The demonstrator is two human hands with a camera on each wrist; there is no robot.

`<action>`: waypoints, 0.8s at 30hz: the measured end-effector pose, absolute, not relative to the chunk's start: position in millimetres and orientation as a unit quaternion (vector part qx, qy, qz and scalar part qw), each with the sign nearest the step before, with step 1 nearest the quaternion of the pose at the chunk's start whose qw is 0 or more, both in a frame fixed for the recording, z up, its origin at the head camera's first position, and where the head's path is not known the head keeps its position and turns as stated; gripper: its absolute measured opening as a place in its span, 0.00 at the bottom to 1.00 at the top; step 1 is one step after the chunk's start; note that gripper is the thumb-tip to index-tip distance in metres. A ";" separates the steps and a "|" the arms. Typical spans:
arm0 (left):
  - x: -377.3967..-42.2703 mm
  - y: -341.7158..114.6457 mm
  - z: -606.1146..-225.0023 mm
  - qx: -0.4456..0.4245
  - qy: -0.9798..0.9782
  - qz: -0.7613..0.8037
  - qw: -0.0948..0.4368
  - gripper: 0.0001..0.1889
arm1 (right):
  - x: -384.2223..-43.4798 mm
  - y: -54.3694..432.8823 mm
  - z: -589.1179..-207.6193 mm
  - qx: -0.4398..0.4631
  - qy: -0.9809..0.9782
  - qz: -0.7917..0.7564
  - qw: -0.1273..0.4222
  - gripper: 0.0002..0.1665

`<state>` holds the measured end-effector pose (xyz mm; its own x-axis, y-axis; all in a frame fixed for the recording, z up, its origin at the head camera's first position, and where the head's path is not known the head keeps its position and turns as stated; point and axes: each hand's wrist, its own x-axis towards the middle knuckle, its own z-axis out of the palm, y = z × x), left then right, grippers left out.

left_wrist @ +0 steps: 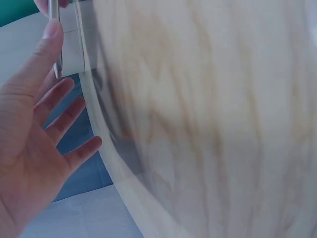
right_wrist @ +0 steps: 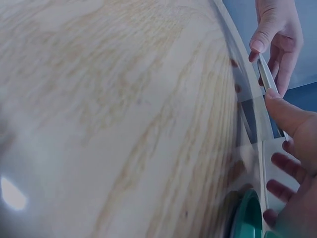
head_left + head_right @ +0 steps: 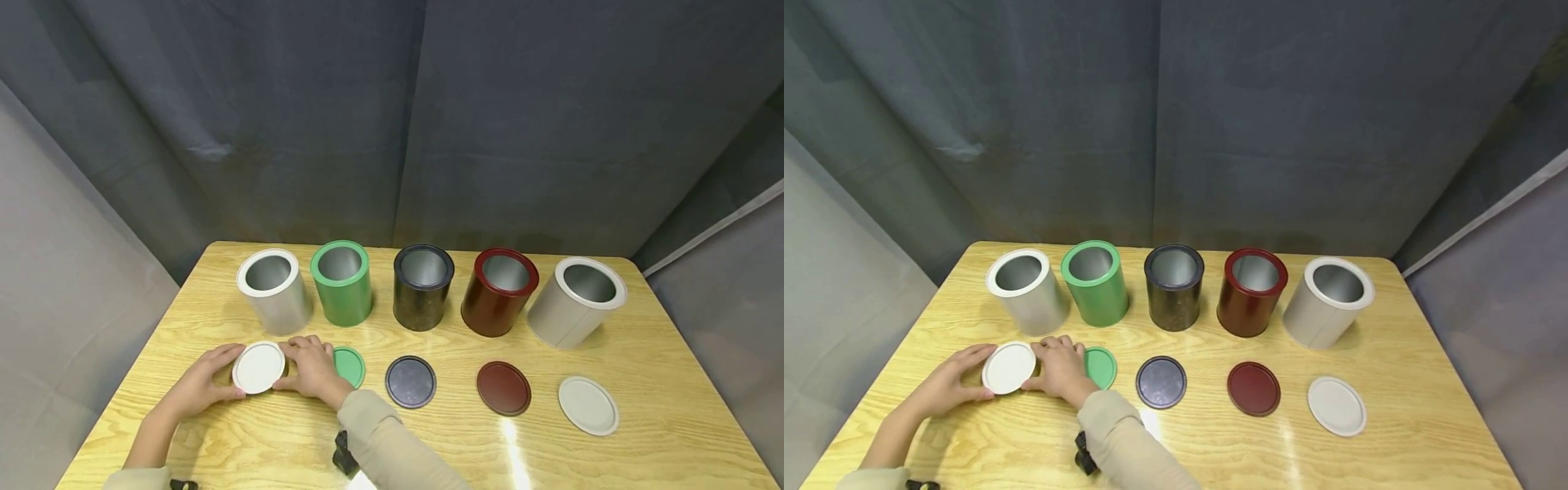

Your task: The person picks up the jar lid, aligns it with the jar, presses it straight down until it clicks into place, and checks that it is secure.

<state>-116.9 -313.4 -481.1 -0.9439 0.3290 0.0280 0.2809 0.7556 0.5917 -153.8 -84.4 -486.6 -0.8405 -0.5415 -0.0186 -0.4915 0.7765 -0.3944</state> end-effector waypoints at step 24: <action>-112.8 -309.4 -464.2 0.188 0.911 0.368 -0.007 0.40 | -156.9 -71.6 -475.4 -0.332 0.892 -0.301 0.053 0.42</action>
